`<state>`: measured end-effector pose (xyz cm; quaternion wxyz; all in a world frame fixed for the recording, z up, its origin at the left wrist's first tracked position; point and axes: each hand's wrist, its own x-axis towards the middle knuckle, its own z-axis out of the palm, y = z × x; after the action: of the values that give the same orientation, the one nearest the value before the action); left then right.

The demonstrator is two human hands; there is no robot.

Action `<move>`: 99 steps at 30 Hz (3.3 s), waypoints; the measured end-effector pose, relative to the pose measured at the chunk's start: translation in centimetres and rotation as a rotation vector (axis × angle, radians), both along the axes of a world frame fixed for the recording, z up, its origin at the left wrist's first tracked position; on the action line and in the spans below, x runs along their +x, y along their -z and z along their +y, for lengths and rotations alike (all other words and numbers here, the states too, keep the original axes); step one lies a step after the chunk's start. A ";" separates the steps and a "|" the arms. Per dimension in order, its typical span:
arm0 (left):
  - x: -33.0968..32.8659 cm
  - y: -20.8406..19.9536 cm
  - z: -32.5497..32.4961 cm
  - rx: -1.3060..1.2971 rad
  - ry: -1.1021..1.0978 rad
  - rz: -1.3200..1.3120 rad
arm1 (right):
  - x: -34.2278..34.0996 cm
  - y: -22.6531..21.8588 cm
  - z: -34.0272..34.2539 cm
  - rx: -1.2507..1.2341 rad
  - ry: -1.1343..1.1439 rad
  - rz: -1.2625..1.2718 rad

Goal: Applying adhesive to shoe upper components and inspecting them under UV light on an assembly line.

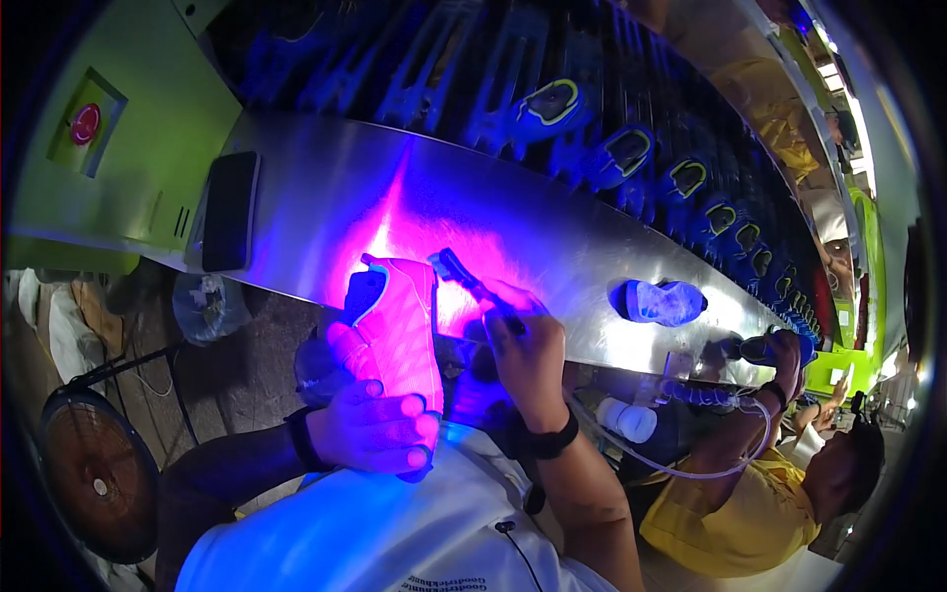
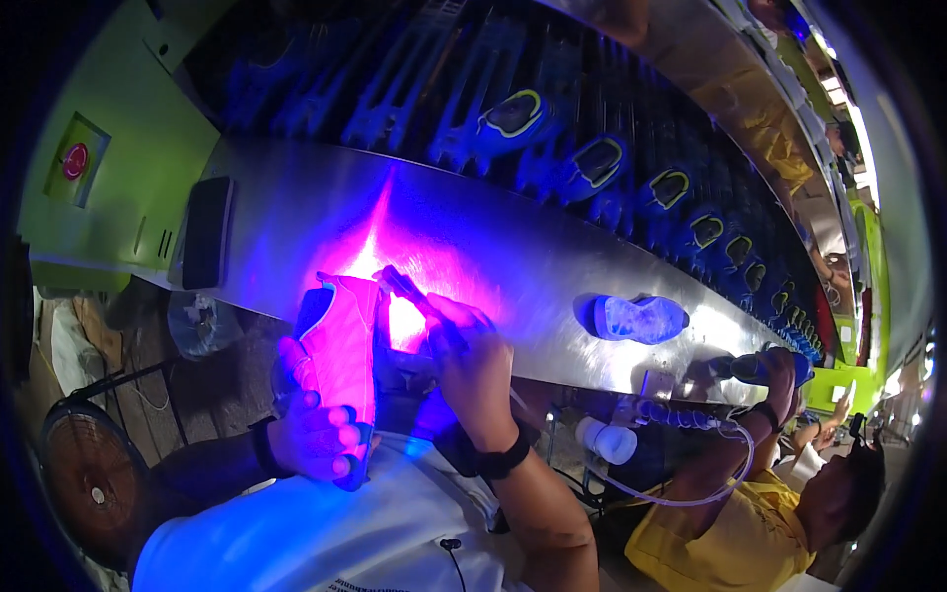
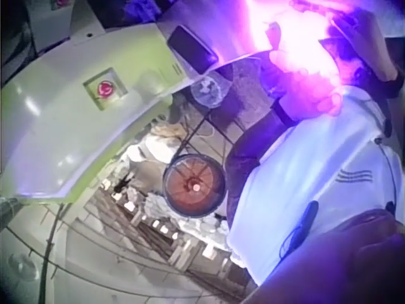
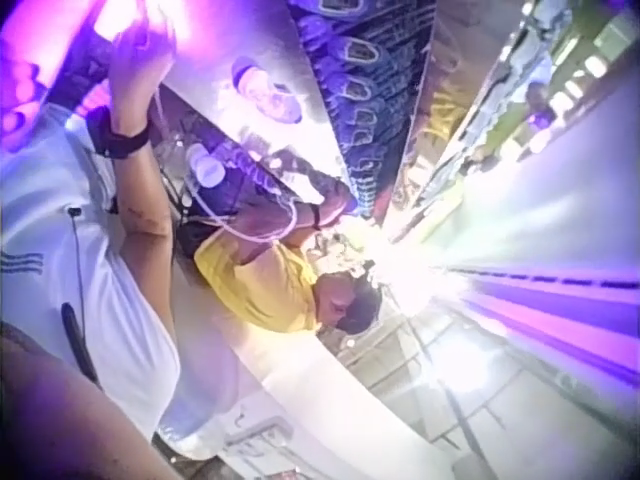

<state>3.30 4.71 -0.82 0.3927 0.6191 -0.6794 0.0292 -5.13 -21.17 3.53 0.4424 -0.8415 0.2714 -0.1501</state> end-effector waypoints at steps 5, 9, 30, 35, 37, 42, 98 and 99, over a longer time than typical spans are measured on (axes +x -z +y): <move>0.1 0.2 1.1 -0.048 0.105 -0.094 | 0.8 -0.7 0.0 0.112 -0.035 0.056; 0.8 0.1 1.1 -0.075 0.179 -0.156 | 0.0 -2.0 -0.2 0.340 0.007 0.189; -0.2 -0.1 0.2 -0.175 0.035 -0.038 | -3.9 -0.8 3.0 0.364 -0.046 0.006; -0.1 -0.7 -0.8 -0.144 -0.041 -0.121 | -2.9 -1.2 3.0 0.367 -0.003 0.003; -0.3 -0.5 -0.4 -0.120 -0.046 -0.076 | -4.0 -1.9 2.9 0.471 -0.005 0.034; -0.4 -1.6 -1.1 -0.027 -0.102 -0.077 | -6.4 -3.9 3.4 0.561 -0.016 -0.013; 9.9 -9.0 -4.1 0.418 0.011 0.706 | 0.8 -9.5 1.4 0.137 -0.060 -0.367; 9.0 -8.7 -3.5 0.532 0.076 0.925 | 0.5 -10.1 1.4 0.112 -0.059 -0.370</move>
<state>12.33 1.23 7.87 0.4814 0.6204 -0.4411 -0.4344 -4.60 -19.79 13.59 0.5349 -0.7812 0.1688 -0.2739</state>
